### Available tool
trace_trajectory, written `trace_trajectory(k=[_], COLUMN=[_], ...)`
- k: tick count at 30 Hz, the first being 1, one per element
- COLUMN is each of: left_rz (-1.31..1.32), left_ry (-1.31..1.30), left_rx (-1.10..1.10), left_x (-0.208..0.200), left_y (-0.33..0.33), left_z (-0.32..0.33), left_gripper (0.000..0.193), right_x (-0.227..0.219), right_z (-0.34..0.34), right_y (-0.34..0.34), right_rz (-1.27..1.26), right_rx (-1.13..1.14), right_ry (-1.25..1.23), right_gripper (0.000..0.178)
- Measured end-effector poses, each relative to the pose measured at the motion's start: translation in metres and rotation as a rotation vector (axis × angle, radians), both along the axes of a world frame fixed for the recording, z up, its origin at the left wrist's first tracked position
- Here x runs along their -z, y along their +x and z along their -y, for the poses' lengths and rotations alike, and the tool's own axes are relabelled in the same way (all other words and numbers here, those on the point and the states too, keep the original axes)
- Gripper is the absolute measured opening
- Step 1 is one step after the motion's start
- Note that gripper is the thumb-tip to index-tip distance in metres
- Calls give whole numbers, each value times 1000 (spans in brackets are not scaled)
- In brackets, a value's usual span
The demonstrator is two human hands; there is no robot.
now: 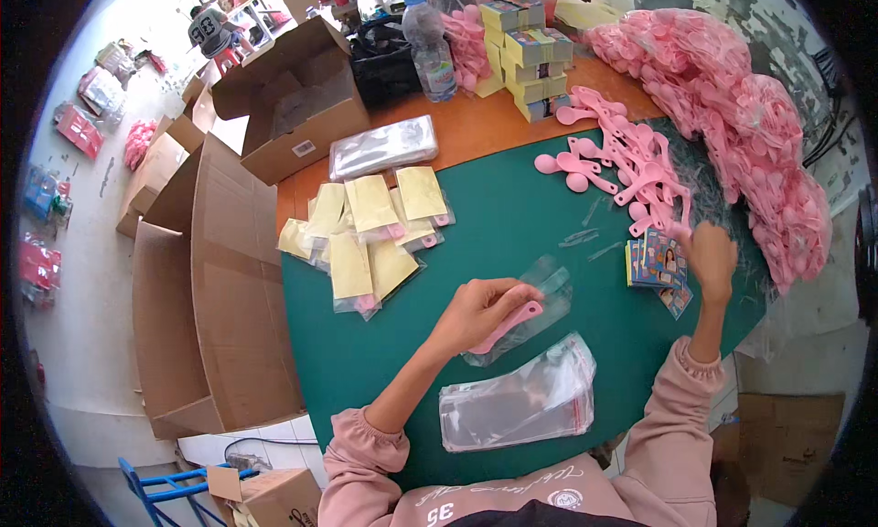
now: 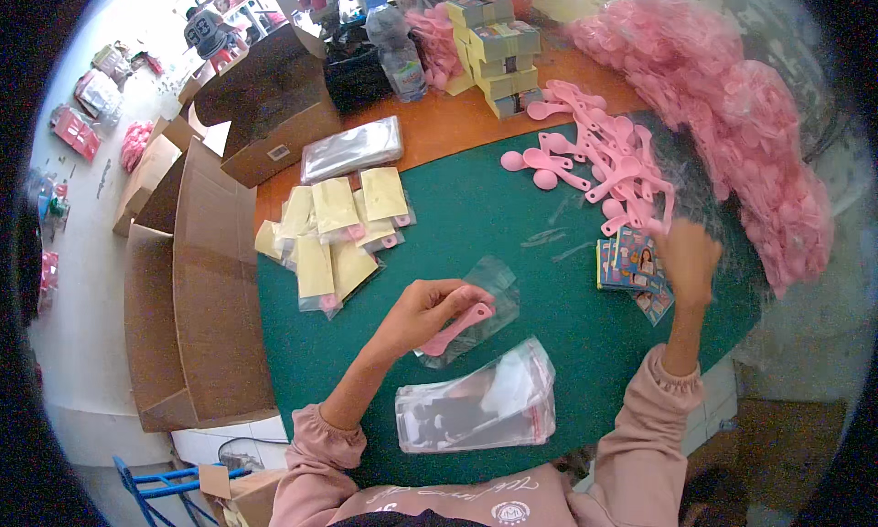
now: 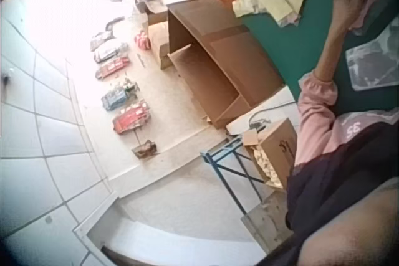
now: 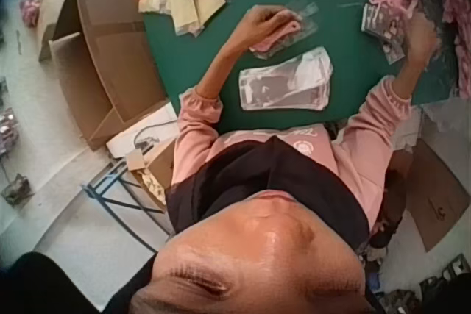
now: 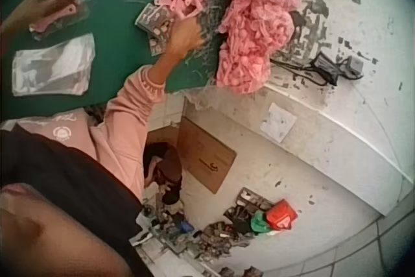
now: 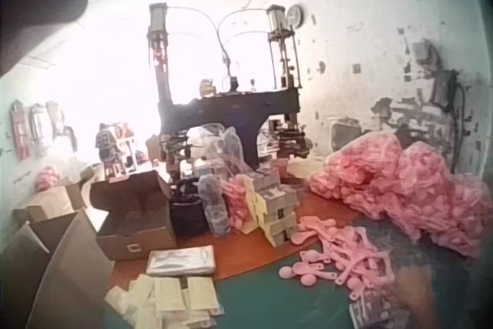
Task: The person repeatedly picks up pink plastic spoons and small printed cards, places them into clear plastic bags, and seals the bags. The person stacks the sealed bags on the table. The person handles the items one at a time throughout the clip.
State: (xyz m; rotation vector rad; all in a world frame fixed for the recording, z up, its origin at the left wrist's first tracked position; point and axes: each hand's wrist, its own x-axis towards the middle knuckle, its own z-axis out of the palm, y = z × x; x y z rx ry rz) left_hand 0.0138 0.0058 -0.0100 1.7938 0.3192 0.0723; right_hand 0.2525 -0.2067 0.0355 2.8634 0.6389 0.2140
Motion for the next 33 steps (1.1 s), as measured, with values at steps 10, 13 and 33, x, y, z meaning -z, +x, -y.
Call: trace_trajectory(k=[10,13,33], left_rz=[66,59,-55], left_ry=[-169,-192,-34], left_rx=[-7,5,142], left_x=[15,12,-2], left_y=[1,0,-4], left_z=[0,1,6], left_gripper=[30,30,27], right_x=[21,7,-39], right_z=[24,21,-38], right_y=[-7,-17,-104], right_rz=[24,-17,-710], right_rx=[50,84,-788], right_ry=[417,464,711], right_gripper=[29,21,8])
